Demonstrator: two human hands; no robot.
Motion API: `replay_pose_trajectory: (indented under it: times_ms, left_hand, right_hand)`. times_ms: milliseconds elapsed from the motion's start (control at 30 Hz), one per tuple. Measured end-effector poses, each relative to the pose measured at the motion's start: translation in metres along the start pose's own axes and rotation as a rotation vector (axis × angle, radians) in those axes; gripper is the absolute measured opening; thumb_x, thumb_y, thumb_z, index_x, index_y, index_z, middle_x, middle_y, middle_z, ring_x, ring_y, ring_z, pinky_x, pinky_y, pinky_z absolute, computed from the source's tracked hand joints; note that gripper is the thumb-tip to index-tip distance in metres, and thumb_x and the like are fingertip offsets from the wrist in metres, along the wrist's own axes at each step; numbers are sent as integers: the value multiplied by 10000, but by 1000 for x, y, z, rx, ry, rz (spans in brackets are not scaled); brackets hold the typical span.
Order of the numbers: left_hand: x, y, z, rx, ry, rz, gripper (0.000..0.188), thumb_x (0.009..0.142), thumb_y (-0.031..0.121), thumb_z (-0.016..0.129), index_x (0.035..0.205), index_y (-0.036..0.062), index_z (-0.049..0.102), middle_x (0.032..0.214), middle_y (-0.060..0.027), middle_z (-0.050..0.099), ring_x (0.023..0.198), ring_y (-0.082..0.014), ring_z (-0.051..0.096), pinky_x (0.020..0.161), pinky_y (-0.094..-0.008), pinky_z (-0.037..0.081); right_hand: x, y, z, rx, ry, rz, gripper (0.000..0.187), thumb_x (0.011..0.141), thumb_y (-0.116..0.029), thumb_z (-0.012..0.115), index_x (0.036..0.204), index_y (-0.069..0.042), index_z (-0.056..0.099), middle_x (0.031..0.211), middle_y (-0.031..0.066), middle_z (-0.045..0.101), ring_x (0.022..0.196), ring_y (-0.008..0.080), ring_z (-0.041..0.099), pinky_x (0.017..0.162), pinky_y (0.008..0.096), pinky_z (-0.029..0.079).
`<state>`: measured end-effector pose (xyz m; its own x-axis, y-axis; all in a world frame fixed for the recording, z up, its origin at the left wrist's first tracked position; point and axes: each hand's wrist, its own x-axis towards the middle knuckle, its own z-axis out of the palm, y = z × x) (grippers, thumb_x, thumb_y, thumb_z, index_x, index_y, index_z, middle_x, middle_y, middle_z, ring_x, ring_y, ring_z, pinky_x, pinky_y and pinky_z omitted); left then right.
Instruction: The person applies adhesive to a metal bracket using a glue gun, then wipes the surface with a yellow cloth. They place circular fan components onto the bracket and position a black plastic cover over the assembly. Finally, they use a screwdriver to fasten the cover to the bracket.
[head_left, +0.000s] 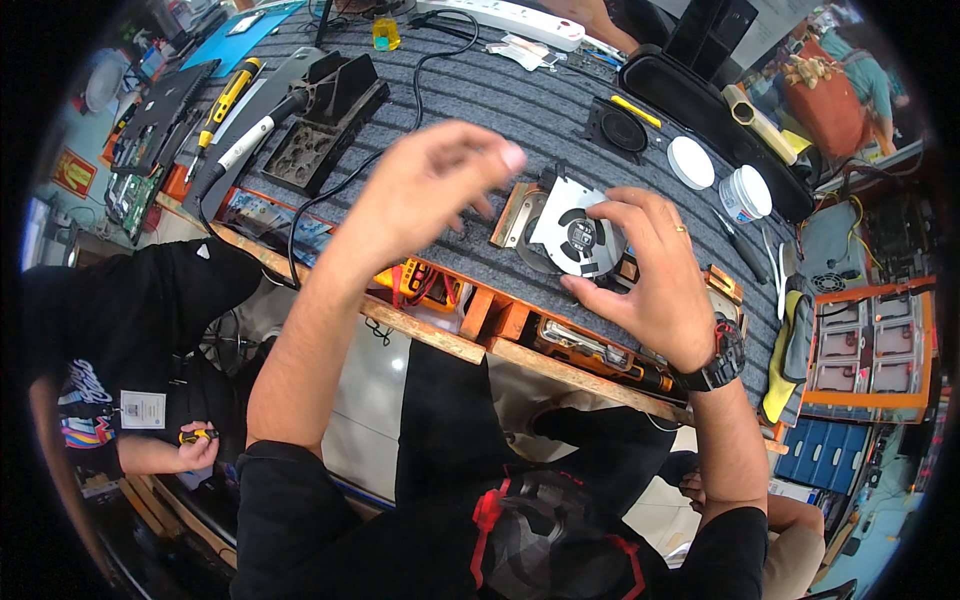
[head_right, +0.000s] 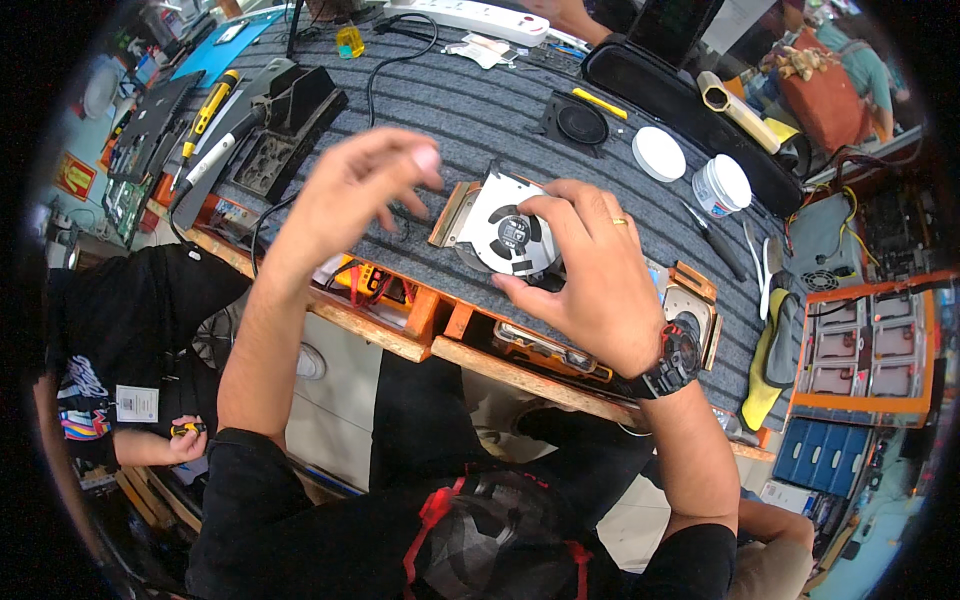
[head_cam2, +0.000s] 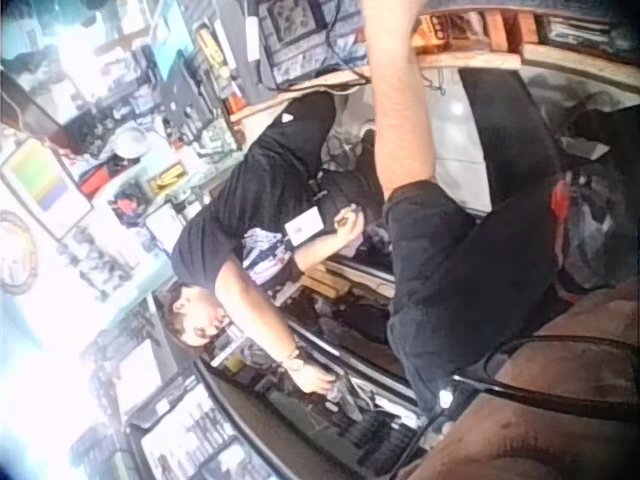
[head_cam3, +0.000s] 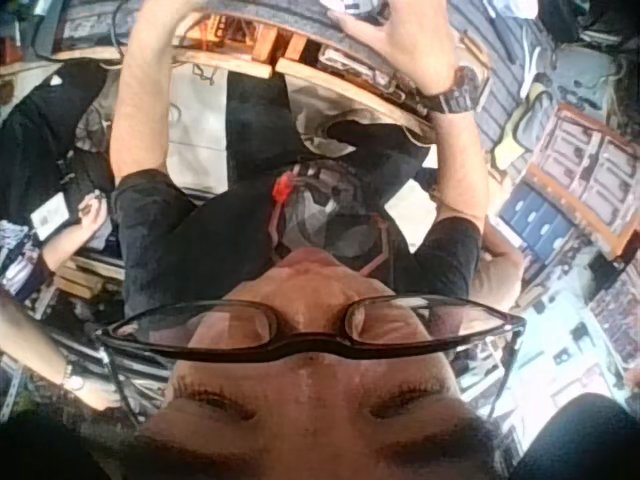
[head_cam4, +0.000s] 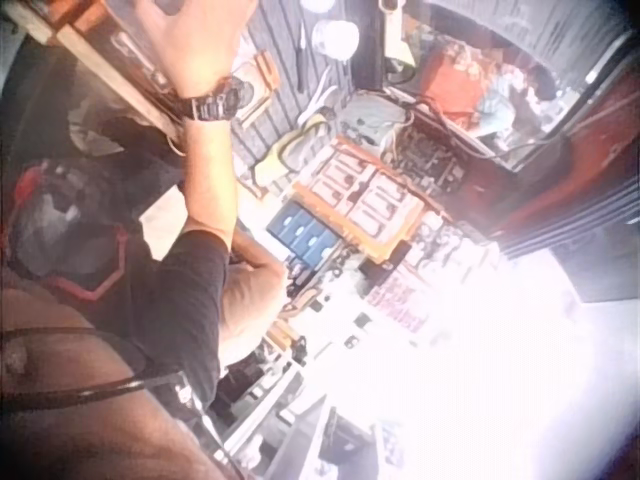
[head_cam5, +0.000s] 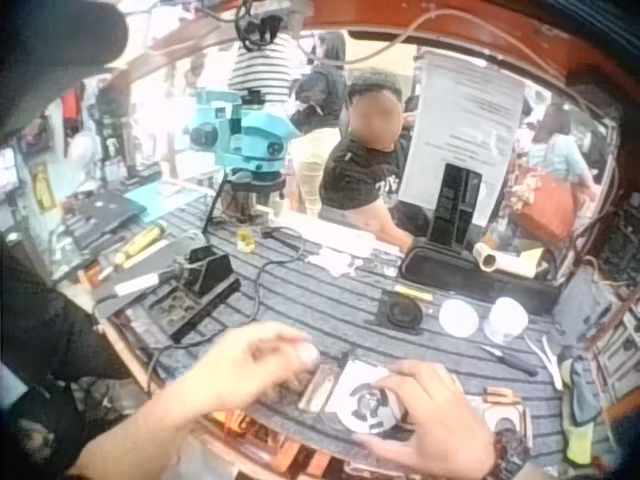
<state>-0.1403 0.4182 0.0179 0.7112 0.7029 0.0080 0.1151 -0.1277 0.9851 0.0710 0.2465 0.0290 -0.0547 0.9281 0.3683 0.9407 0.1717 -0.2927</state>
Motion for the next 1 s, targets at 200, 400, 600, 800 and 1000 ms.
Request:
replay_pose_trajectory:
  times_ms: [200,400,600,800,1000]
  left_hand:
    - [6,-36,-17,87,227,295,230,1029,233,668,1117,28,722,896,0,697,775,-38,593,665,-205,459]
    - [1,-36,-16,210,219,371,185,1004,179,693,1051,4,731,866,18,681,761,-29,562,646,-215,435]
    - [-3,-32,-17,304,232,426,178,973,176,714,1033,11,739,834,-1,675,725,-38,562,594,-226,409]
    - [-3,-29,-15,405,57,526,250,886,179,777,1079,23,744,974,-71,701,860,-165,642,735,-296,493]
    - [2,-16,6,709,-286,661,603,793,340,849,1300,68,671,1380,-119,607,1297,-335,549,1105,-450,421]
  right_hand:
    - [3,-9,10,-75,-125,7,613,781,-323,866,1277,-74,606,1326,157,594,1238,354,566,1023,477,449]
    - [6,-9,13,-108,-111,-1,593,794,-331,858,1273,-80,615,1326,154,609,1242,347,571,1030,474,439]
    - [11,-16,13,-219,-102,-31,549,792,-355,855,1220,-79,650,1328,142,613,1225,335,581,1024,478,426]
    - [8,-12,4,-217,-90,-25,538,807,-359,849,1229,-80,665,1313,144,623,1202,333,590,1005,463,436]
    - [-23,18,-58,-51,192,153,349,871,-162,798,1172,-17,695,1190,166,681,1117,330,654,976,392,496]
